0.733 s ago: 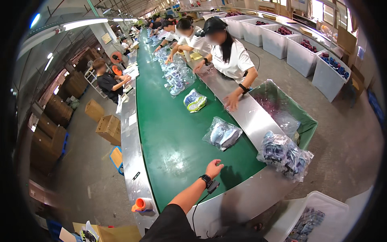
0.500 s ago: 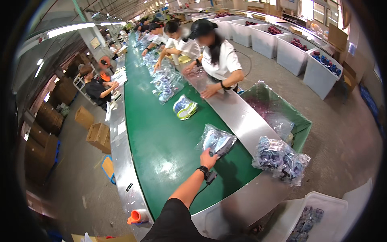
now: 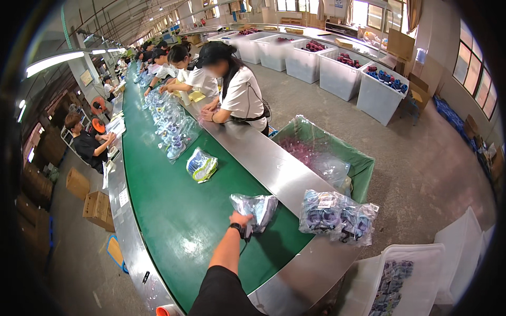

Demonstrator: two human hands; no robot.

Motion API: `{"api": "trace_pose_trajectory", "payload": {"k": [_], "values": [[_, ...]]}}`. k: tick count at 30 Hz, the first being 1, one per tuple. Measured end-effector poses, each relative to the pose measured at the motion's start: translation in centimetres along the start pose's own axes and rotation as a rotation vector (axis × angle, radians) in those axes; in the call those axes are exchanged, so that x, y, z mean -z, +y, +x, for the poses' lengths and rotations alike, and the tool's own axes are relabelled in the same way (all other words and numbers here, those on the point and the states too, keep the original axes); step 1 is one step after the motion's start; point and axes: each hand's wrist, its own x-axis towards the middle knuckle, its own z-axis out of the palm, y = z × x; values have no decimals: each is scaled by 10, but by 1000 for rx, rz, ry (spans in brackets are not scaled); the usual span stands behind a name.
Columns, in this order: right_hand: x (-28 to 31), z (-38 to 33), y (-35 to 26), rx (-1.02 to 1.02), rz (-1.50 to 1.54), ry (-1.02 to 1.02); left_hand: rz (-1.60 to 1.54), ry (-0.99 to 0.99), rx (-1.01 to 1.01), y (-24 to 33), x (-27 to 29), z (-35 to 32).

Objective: The person picks packaged slippers from a conveyor belt and places them into a white bin. They walk to a packing area, place a slipper package into a cardboard box, then return to the conveyor to continue sorting slippers into the bin.

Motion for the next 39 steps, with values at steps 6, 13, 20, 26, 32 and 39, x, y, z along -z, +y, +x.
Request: {"api": "trace_pose_trajectory", "payload": {"k": [6, 13, 20, 26, 32, 39], "values": [[-17, 42, 52, -80, 192, -178, -175, 231, -318, -51, -46, -70], [-26, 42, 58, 203, 161, -32, -318, 20, -676, -125, -51, -220], [-36, 16, 10, -33, 255, -176, -742, -179, -148, -130, -67, -250], [-40, 23, 6, 13, 288, -175, -381, -4, -298, -91, -116, -233], [-33, 24, 8, 60, 369, -152, -857, -226, -138, -92, -130, -230], [-26, 26, 1, 113, 385, -125, -748, -644, -189, -62, -85, -315]]}}
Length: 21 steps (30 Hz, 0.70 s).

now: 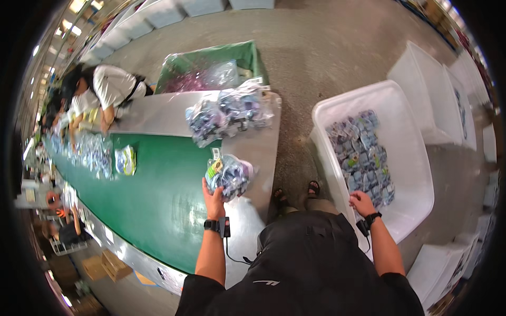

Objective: The person picks packaged slippers from a conveyor belt and places them into a white bin. They walk to a packing area, place a slipper package into a cardboard box, then return to the conveyor to continue sorting slippers into the bin.

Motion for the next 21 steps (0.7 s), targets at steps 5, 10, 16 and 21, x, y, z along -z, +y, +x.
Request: {"api": "trace_pose_trajectory", "payload": {"k": [5, 10, 16, 21], "values": [[-4, 14, -51, 198, 2, -68, 244, -476, -24, 39, -71, -39], [-27, 20, -134, 266, 285, -390, 466, -813, 106, 40, -163, -54], [-25, 25, -144, 482, 12, -540, 497, -1051, 190, -9, -250, -71], [12, 27, -79, 242, 484, -533, 550, -913, 161, -53, -260, -88]]}}
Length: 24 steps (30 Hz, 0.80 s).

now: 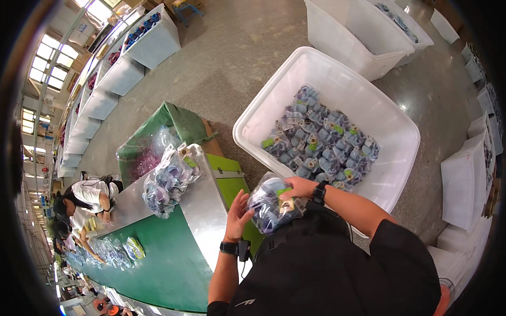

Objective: The person picks packaged slippers from a conveyor belt and places them into a white bin. They walk to a packing area, place a slipper package into a cardboard box, then return to the conveyor to continue sorting slippers into the bin.

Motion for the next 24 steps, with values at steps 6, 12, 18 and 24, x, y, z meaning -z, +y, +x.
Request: {"api": "trace_pose_trajectory", "payload": {"k": [6, 12, 18, 24], "values": [[50, -31, 40, -56, 120, 260, 141, 196, 54, -47, -6, -15], [111, -32, 46, 118, 277, 621, -51, 474, 221, -84, 32, -67], [163, 16, 15, 134, 203, 852, -133, 584, 356, -104, 33, -127], [176, 75, 3, -313, -39, 1219, -21, 603, 396, -120, 31, -164]]}}
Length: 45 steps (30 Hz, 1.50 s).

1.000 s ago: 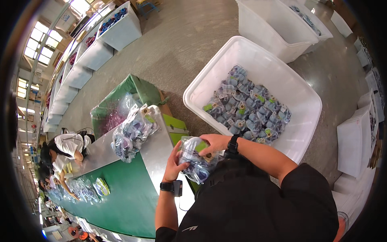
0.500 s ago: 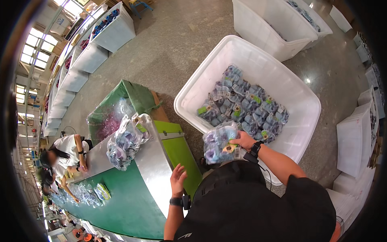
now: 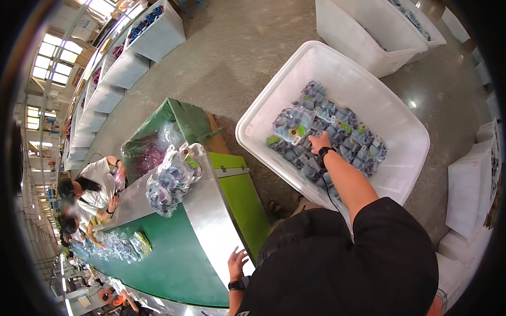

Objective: The person picks packaged slippers from a conveyor belt and places them into a white bin. They walk to a packing area, place a slipper package into a cardboard box, then return to the conveyor to continue sorting slippers into the bin.

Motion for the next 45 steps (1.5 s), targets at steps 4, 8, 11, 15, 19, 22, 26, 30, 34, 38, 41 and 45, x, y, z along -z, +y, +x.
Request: {"api": "trace_pose_trajectory", "payload": {"k": [4, 8, 11, 15, 19, 22, 26, 30, 34, 38, 41, 45], "values": [[0, 5, 24, -68, 65, -153, -41, 56, 6, -19, 15, -8], [4, 13, 83, -29, 133, -237, -100, 94, 61, -45, 27, -11], [21, 23, 131, -37, 32, -314, -126, 113, 109, -66, 37, -7], [42, 24, 175, -63, 55, -397, -157, 163, 159, -93, 46, 7], [52, 9, 185, -153, -38, -399, -280, 148, 105, -108, 59, 25], [47, -6, 180, -189, -68, -414, -383, 133, 65, -110, 70, 37], [36, -23, 172, -140, -42, -391, -311, 159, 27, -114, 91, 48], [16, -29, 167, -117, -44, -431, -364, 161, 17, -121, 115, 56], [0, -44, 163, -101, -42, -425, -487, 184, 52, -129, 128, 65], [-8, -69, 152, -73, -134, -457, -584, 135, 91, -132, 134, 71], [-7, -83, 136, -31, -259, -486, -621, 98, 136, -130, 143, 74], [0, -91, 100, 81, -410, -482, -643, 97, 27, -112, 180, 89]]}}
